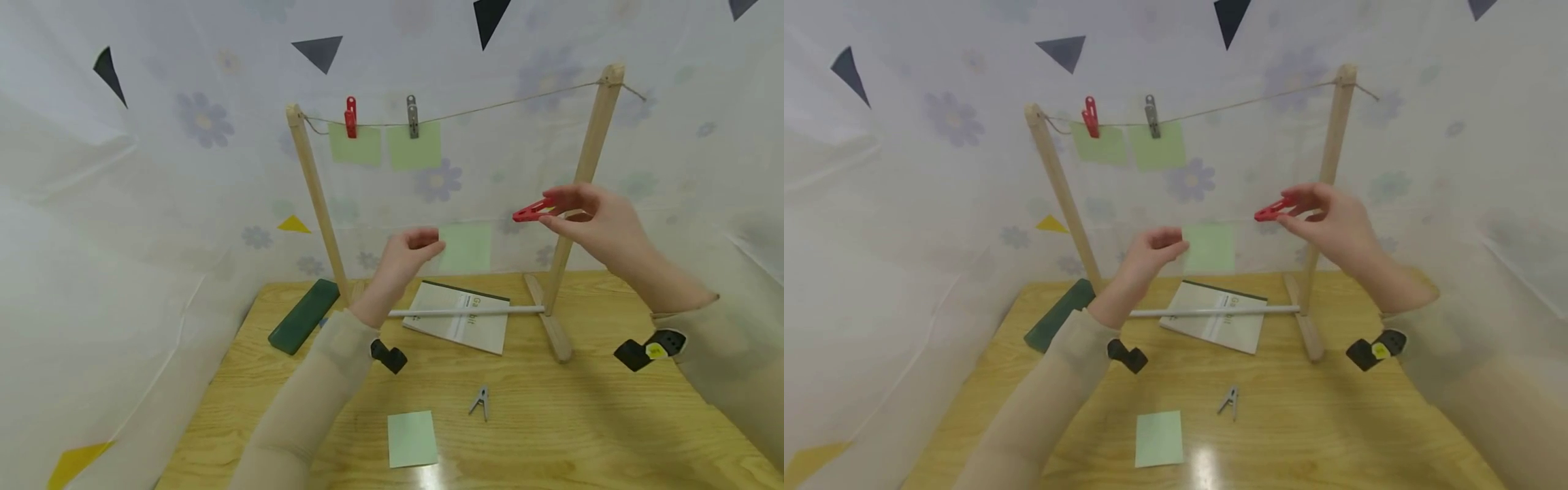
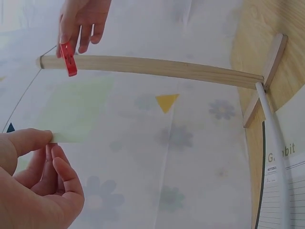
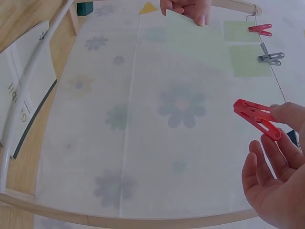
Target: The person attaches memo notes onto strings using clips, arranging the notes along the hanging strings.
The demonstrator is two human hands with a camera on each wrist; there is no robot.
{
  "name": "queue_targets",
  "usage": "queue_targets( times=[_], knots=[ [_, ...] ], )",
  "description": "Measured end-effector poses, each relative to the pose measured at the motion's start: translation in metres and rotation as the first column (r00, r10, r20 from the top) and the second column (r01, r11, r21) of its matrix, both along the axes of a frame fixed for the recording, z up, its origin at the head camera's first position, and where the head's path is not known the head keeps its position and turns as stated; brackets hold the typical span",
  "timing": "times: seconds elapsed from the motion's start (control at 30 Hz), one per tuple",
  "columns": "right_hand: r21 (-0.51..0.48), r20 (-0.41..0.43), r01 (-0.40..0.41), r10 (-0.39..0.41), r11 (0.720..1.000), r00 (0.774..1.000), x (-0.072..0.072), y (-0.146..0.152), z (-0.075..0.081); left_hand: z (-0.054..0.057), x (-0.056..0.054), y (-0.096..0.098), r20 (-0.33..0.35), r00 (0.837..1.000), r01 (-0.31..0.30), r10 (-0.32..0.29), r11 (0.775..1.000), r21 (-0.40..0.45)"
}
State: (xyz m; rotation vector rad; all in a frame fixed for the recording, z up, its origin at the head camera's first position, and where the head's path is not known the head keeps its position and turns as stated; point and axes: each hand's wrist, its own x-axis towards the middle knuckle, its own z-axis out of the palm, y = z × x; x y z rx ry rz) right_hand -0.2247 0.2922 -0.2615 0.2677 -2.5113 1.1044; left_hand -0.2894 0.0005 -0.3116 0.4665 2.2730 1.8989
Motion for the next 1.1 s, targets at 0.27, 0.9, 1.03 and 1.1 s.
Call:
queue_targets(
  times=[0.27, 0.9, 1.03, 1.1],
  knots=[
    [-0.033, -0.035, 0.011, -0.012, 0.999, 0.999, -0.009, -0.003, 0.023, 0.02, -0.002, 0.01, -0.057, 0.998, -0.007, 0.007, 1.0, -0.002],
    [-0.015, -0.09, 0.011, -0.012, 1.0, 0.996, -0.019, -0.007, 0.076, 0.06, -0.008, 0.026, -0.084, 0.993, -0.067, 0.078, 0.99, 0.125],
    [-0.04, -0.105, -0.005, 0.001, 0.999, 0.994, -0.023, -0.008, 0.089, 0.066, -0.011, 0.029, -0.076, 0.993, -0.077, 0.088, 0.988, 0.135],
    [-0.038, -0.109, -0.004, 0.0, 0.999, 0.994, -0.025, -0.009, 0.095, 0.067, -0.012, 0.03, -0.059, 0.994, -0.081, 0.09, 0.986, 0.144]
  ],
)
